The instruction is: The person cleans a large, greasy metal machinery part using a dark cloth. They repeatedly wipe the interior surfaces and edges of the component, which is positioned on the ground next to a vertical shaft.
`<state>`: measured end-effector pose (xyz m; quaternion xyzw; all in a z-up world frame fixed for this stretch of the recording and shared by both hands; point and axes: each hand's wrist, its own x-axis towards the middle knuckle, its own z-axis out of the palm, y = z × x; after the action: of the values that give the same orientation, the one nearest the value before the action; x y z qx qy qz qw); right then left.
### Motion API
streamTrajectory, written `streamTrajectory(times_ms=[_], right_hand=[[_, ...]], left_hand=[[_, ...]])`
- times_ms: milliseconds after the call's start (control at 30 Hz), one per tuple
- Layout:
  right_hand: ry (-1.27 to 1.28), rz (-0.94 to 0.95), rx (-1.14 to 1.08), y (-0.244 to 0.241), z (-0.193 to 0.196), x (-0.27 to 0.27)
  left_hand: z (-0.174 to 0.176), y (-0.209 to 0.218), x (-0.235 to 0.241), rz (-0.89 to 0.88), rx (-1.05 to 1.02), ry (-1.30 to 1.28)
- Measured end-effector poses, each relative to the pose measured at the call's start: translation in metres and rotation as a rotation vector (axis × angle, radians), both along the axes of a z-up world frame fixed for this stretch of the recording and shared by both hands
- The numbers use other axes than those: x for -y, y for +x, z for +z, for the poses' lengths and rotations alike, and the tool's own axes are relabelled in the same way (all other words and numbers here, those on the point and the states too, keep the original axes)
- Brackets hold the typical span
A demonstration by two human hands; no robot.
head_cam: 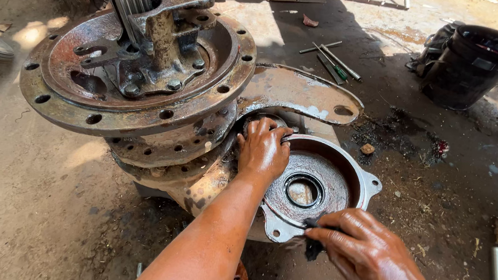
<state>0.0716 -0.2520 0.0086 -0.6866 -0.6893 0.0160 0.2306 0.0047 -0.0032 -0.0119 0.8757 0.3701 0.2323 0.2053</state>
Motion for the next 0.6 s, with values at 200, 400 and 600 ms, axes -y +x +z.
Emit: streamTrajectory(times_ms=[200, 400, 600], right_hand=[[0.239, -0.372, -0.300, -0.013, 0.014, -0.050], [0.051, -0.344, -0.644, -0.023, -0.001, -0.094], [-0.574, -0.271, -0.330, -0.033, 0.029, -0.073]], left_hand=[[-0.025, 0.005, -0.005, -0.011, 0.017, 0.102], [-0.053, 0.013, -0.033, -0.063, 0.255, 0.051], [-0.049, 0.004, -0.039, -0.029, 0.276, -0.054]])
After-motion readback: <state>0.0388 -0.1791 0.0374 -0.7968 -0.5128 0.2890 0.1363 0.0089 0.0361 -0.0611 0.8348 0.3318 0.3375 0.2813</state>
